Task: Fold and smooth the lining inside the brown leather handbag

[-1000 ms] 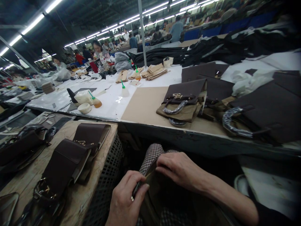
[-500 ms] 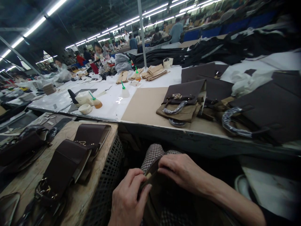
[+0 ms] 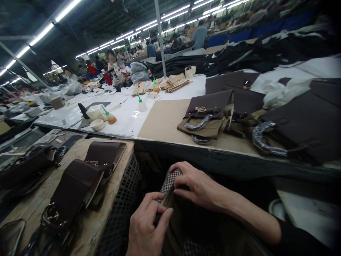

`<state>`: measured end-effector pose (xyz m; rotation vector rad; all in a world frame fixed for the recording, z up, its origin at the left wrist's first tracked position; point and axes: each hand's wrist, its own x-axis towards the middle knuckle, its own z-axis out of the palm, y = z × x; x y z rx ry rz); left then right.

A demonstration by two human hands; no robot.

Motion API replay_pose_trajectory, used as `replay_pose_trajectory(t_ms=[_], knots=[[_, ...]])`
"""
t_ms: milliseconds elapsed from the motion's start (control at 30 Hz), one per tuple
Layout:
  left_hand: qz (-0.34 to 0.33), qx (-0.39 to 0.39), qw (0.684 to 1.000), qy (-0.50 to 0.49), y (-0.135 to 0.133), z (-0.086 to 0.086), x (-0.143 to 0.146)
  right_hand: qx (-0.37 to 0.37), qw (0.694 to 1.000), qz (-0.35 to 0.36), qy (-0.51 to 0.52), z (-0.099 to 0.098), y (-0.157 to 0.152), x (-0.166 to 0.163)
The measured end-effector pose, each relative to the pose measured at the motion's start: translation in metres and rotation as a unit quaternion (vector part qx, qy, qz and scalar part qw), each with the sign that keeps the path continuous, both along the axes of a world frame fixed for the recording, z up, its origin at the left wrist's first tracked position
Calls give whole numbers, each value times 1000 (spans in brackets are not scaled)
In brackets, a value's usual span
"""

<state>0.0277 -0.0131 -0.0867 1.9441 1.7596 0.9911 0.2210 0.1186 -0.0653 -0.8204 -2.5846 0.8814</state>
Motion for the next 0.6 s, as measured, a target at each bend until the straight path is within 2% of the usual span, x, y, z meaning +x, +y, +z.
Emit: replay_pose_trajectory(t_ms=[67,167,267,367,600], knots=[[6,-4,1000,-6,-2,-4,0,-62,998,16,11,-2,6,-3],[32,-4,999,-22,-3,-9,-1,-120,992,-11,-24,-7,11,-8],[95,-44,993,-59,-3,-12,-2,-121,990,-53,-44,-8,10,-13],[138,-114,973,-144,1,-10,-4,-110,991,-66,-47,-8,8,-15],[82,-240,928,-274,7,0,-14,-114,991,-61,-33,-10,7,-17]])
